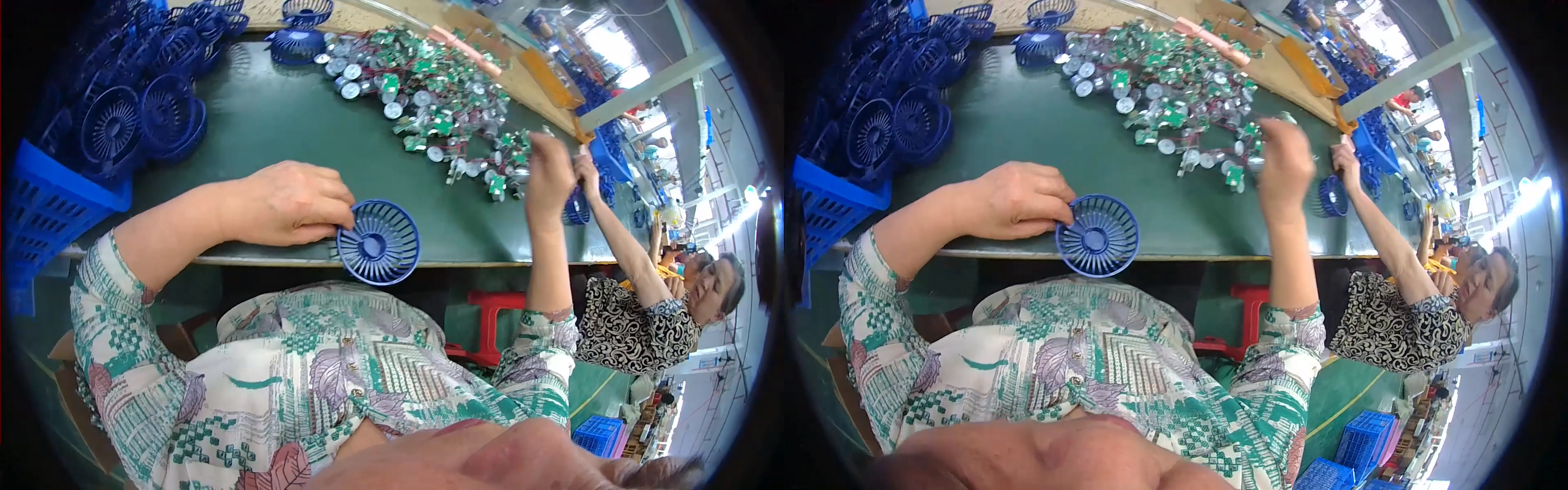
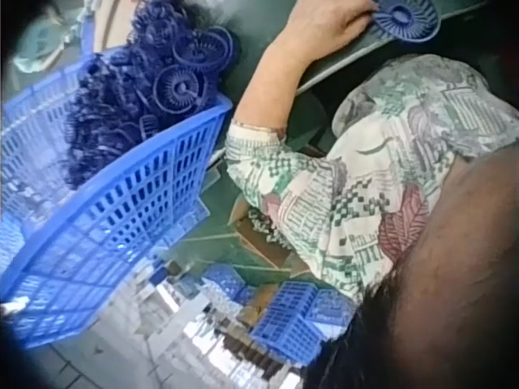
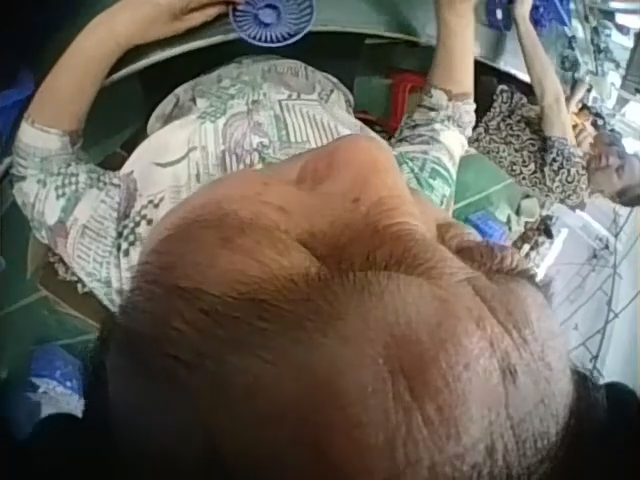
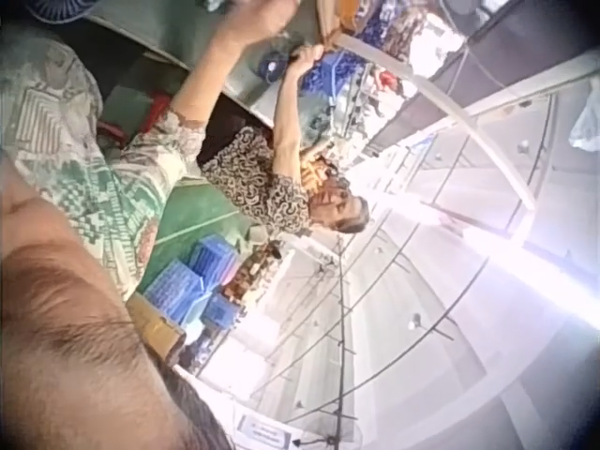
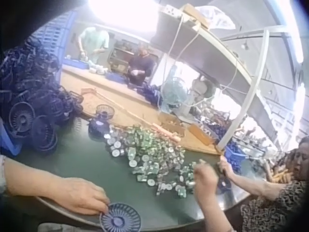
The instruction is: The person assembles internal motor and circuit board components into plastic fan housings on a production line, securing them with a screwdriver.
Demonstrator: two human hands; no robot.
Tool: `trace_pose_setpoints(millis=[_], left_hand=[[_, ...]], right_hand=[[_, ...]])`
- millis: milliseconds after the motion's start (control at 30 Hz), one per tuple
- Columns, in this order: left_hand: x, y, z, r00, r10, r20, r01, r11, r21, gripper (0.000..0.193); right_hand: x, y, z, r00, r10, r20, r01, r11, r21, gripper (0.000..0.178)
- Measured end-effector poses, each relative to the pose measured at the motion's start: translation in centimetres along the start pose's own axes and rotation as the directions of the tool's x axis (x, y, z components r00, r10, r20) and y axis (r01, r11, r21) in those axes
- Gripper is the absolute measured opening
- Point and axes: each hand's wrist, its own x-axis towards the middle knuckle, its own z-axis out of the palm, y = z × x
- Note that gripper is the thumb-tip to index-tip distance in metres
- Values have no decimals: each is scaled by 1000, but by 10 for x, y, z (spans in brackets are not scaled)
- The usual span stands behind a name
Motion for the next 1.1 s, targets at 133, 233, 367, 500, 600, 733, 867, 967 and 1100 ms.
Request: trace_pose_setpoints(millis=[133, 233, 367, 500, 600, 733, 867, 967, 1100], left_hand=[[5, -3, 0, 1000, 22, 15, -21, 999, -27, 16], [7, -3, 3, 999, 36, -3, -37, 998, -47, 15], [-2, 2, 1, 999, -27, 17, 27, 1000, -7, 13], [-1, 4, 2, 999, -23, 40, 21, 999, 35, 20], [0, 3, 3, 999, -29, 44, 27, 998, 56, 19], [1, 1, 2, 999, -32, 41, 28, 996, 86, 19], [3, 0, 2, 999, -41, 36, 37, 994, 104, 19], [2, 1, 1, 996, -71, 47, 65, 991, 116, 19], [1, 1, 0, 998, -57, 26, 53, 992, 117, 19]], right_hand=[[-22, -74, 29, 889, -243, 388, 195, 968, 158, 38], [-22, -90, 23, 894, -112, 434, 28, 980, 195, 49], [-36, -90, 17, 923, 124, 365, -229, 939, 258, 46], [-51, -100, 1, 875, 237, 423, -302, 949, 92, 37], [-48, -106, 3, 872, 206, 443, -256, 965, 54, 31], [-39, -105, 7, 859, 218, 463, -251, 968, 9, 20], [-35, -105, 2, 667, 342, 662, -530, 843, 98, 21], [-37, -106, 3, 619, 394, 680, -613, 783, 104, 20], [-57, -113, 10, 923, 134, 360, -181, 979, 100, 18]])
